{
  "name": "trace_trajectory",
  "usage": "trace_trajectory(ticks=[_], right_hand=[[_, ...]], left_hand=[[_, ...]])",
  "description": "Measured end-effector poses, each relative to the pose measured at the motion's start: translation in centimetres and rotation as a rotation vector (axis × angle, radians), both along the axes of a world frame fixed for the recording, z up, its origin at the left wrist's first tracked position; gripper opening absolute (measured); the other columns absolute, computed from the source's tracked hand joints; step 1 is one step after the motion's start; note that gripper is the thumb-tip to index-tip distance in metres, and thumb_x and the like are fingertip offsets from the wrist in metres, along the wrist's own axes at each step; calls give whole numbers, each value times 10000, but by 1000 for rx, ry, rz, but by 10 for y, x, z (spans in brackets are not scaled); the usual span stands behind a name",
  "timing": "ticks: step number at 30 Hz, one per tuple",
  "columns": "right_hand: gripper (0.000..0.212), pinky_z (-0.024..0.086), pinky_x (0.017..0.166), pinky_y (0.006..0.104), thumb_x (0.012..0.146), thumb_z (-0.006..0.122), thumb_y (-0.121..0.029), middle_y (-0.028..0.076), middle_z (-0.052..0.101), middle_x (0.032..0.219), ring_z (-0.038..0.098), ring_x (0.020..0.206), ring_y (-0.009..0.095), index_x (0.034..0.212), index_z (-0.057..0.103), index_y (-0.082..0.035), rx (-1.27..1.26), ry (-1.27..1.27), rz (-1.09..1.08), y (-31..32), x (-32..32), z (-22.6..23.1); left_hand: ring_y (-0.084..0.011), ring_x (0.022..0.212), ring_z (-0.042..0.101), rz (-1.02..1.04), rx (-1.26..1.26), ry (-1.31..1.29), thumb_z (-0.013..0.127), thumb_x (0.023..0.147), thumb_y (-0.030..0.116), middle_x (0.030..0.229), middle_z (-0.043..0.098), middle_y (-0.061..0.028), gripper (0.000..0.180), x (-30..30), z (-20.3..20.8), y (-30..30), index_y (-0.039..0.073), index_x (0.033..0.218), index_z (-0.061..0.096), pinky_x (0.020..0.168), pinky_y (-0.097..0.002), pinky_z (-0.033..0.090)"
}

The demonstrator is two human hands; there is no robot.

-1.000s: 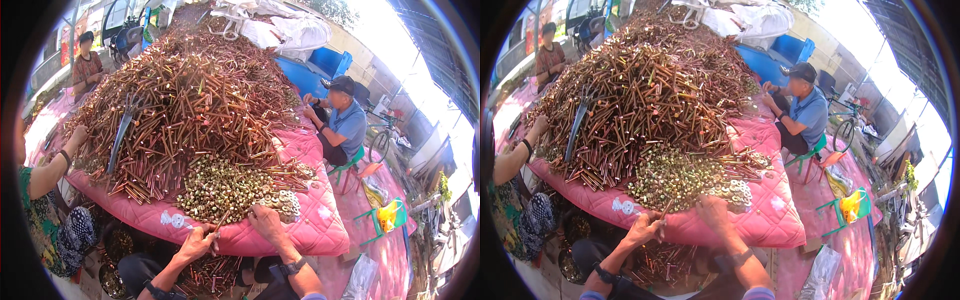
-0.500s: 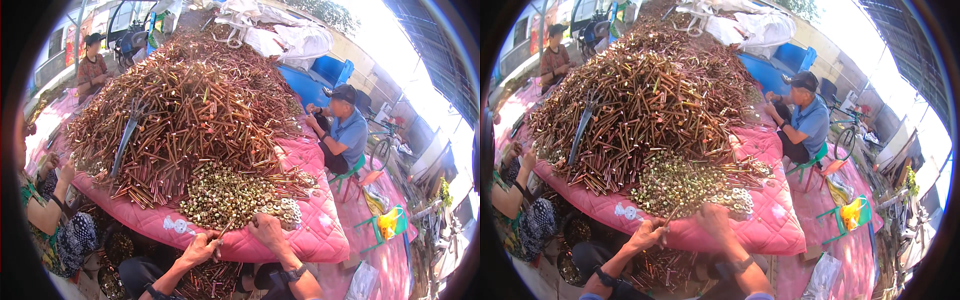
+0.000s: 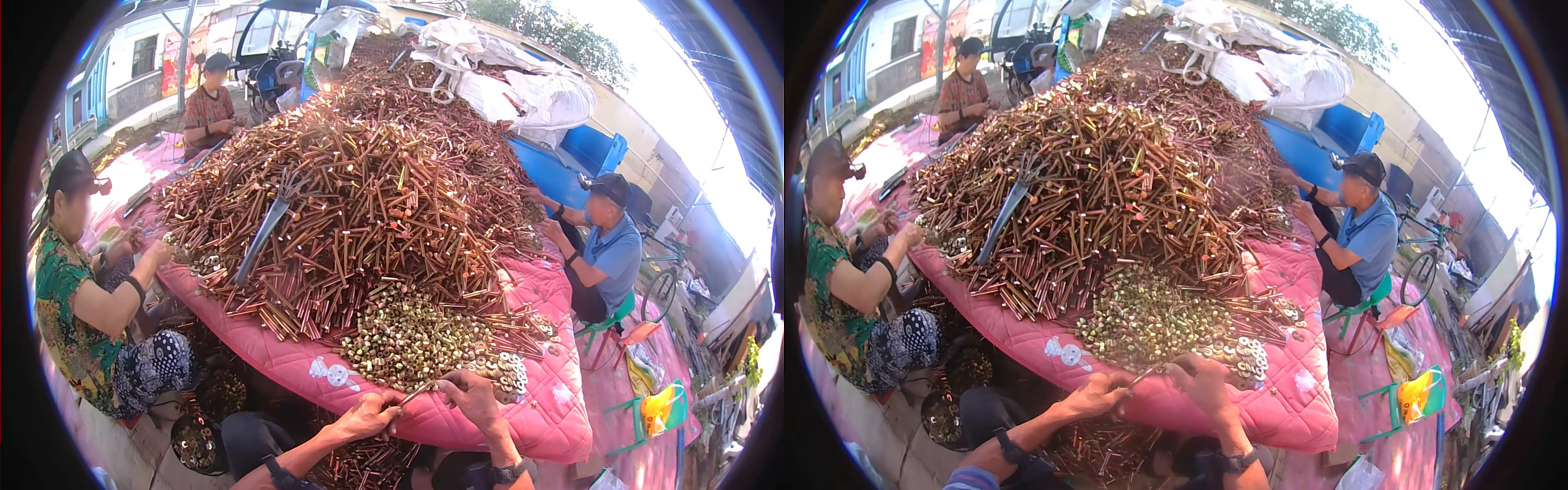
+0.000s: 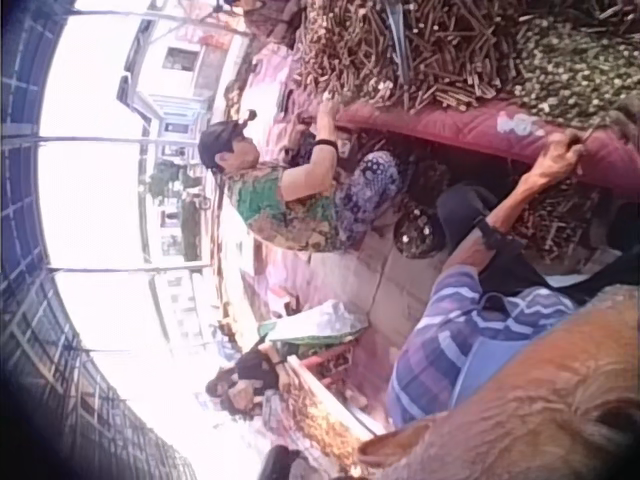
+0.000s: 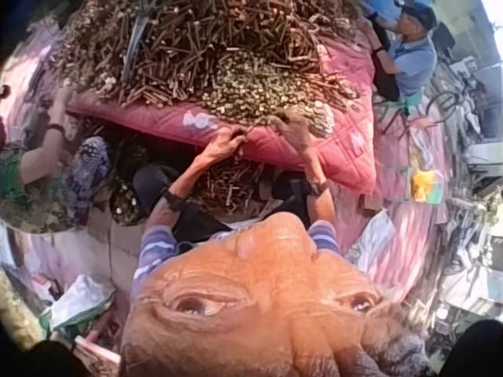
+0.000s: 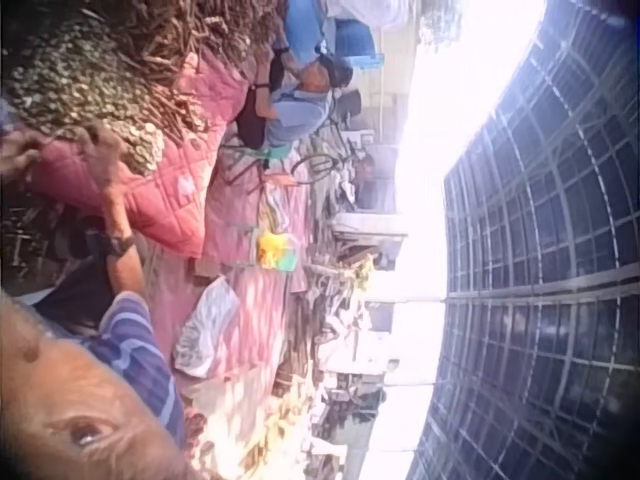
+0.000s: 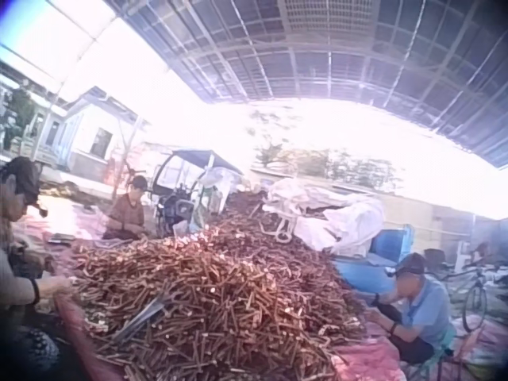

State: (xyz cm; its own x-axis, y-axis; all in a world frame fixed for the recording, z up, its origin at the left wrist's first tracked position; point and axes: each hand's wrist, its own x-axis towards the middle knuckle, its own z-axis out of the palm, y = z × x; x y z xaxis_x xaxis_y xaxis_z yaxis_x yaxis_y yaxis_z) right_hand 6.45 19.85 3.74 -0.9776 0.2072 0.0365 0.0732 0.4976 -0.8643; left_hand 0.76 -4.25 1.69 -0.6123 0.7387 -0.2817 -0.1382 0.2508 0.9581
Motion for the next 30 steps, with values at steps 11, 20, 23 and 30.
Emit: trace_trajectory(ticks=[11, 20, 23, 30], right_hand=[[213, 583, 607, 255, 971, 610, -44, 142, 711, 929, 723, 785, 192, 1138, 621, 88, -322, 51, 99, -5, 1, 10], [183, 580, 614, 244, 921, 679, -34, 125, 717, 946, 713, 789, 158, 1072, 684, 70, -223, 50, 117, -4, 1, 11], [180, 561, 617, 230, 904, 703, -38, 95, 704, 931, 686, 761, 133, 1058, 698, 54, -161, 83, 159, -4, 0, 8], [178, 551, 630, 226, 867, 734, -16, 86, 694, 949, 651, 759, 110, 1037, 717, 34, -60, 148, 162, 0, 0, 11]], left_hand=[[-131, 657, 618, -63, -114, 17, 520, 999, 244, 765, 645, -57, 341, 1, 15, -4, 36, 1261, 591, 643, -309, 512], [-160, 637, 642, -72, -88, 108, 523, 1004, 232, 719, 652, -84, 333, -1, 2, -2, 26, 1256, 594, 609, -334, 522], [-166, 626, 654, -70, -87, 147, 532, 1004, 209, 720, 660, -89, 316, -2, 2, -1, 24, 1249, 604, 593, -332, 534], [-152, 620, 657, -40, -52, 174, 538, 999, 191, 736, 680, -99, 298, -8, -11, -2, 43, 1242, 626, 609, -330, 535]])
